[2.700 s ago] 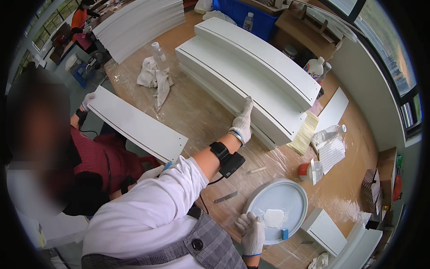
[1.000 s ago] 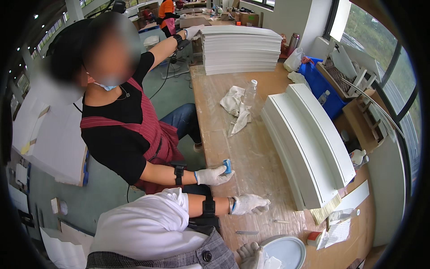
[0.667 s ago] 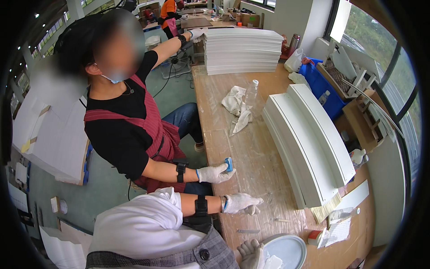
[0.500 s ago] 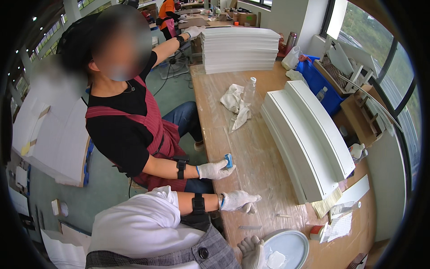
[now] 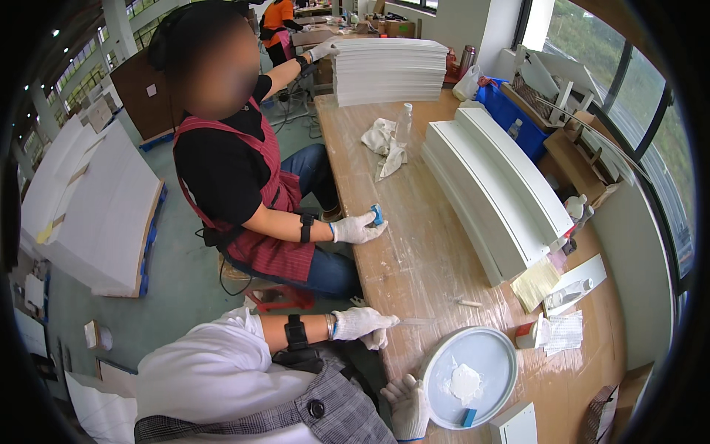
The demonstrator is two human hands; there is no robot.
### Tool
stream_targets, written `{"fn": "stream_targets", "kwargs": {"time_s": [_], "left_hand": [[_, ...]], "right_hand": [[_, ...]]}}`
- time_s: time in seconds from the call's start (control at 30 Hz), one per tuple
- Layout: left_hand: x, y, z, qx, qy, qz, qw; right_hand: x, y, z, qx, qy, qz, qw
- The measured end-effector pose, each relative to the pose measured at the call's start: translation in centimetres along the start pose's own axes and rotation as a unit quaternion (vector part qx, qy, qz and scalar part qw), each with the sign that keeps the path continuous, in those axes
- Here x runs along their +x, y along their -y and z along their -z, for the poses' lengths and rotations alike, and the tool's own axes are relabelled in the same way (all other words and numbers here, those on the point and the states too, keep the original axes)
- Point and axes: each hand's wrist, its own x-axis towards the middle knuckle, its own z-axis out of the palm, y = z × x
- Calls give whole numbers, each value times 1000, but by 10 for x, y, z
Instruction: Moving white furniture panels from a pallet and stacking them onto a pile on a workbench.
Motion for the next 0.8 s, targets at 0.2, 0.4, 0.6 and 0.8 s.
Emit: {"fn": "stream_targets", "kwargs": {"time_s": [0.2, 0.4, 0.6, 0.8], "left_hand": [[-75, 30, -5, 51, -111, 63, 990], [-135, 52, 5, 52, -182, 4, 982], [-193, 87, 24, -64, -195, -46, 978], [-271, 130, 48, -138, -266, -89, 950]], "right_hand": [[-17, -31, 9, 117, 180, -107, 971], [-18, -54, -8, 24, 185, -115, 976], [-12, -72, -47, -36, 209, -161, 964], [-9, -107, -108, -87, 300, -229, 922]]}}
